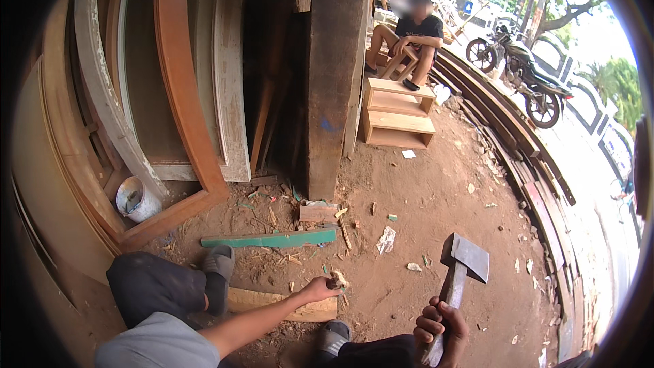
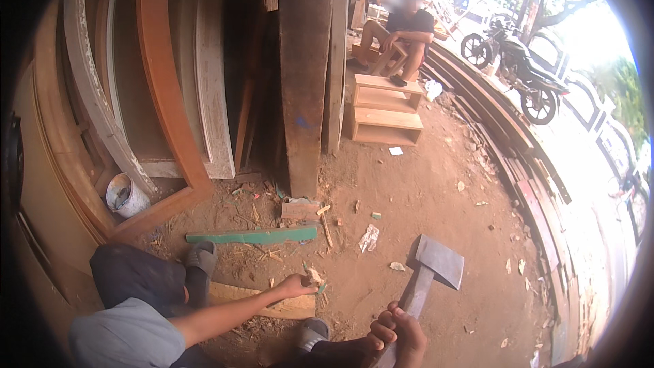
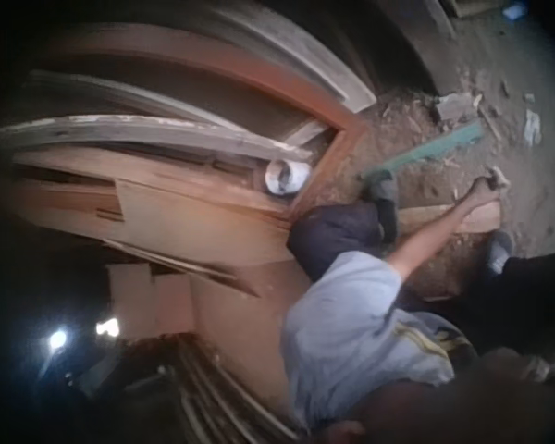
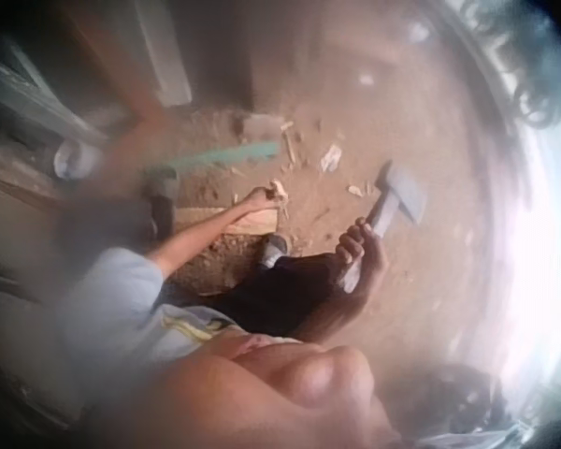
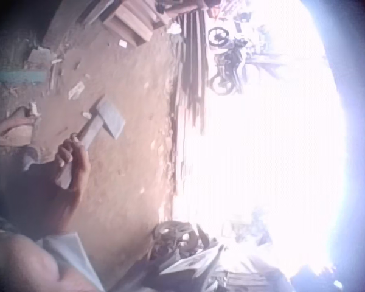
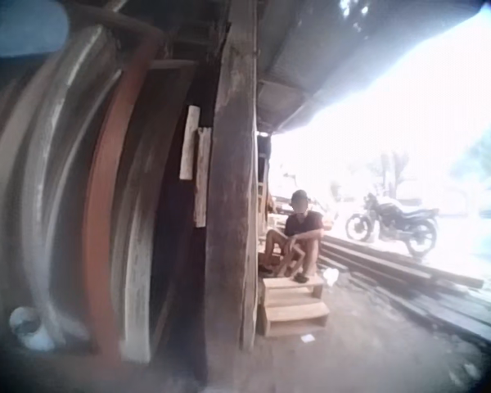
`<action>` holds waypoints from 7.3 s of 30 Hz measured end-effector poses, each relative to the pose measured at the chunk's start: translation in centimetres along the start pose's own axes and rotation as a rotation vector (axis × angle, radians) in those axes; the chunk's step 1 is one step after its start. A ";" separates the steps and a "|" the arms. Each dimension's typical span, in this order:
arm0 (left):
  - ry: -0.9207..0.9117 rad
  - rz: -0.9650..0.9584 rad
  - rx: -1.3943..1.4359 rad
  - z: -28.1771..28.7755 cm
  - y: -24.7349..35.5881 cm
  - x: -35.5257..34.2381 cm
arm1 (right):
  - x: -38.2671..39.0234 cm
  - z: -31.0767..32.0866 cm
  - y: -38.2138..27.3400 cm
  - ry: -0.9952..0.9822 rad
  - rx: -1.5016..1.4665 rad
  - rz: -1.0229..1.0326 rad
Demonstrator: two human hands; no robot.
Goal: The person sits on the ground and uses a small axe to repeatedly strike and shape a small piece of wood held in their left hand. Wood chips accumulate on the ground as the person continues to carve the wood.
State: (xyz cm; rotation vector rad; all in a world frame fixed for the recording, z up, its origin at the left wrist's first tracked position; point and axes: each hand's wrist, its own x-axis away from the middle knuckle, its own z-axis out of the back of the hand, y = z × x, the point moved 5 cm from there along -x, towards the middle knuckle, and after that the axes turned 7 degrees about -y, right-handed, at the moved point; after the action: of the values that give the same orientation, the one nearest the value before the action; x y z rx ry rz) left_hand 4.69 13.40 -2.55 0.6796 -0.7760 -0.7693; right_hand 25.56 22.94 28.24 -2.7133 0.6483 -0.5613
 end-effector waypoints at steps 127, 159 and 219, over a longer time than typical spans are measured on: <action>0.411 0.105 -0.108 5.9 -6.5 4.8 | 2.0 3.0 -1.2 -0.223 -0.301 -0.054; 0.241 -0.180 0.775 1.6 -2.0 1.4 | 2.0 4.4 0.0 -0.003 0.000 -0.060; 0.422 -0.314 0.603 1.3 -2.8 0.8 | -12.9 -6.2 13.4 0.211 1.523 -0.153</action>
State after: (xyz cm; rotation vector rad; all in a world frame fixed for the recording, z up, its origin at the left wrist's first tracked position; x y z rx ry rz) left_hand 3.06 10.92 -3.69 1.4813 -0.5101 -0.6353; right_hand 7.32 16.59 24.88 -1.2622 -0.0530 -0.8733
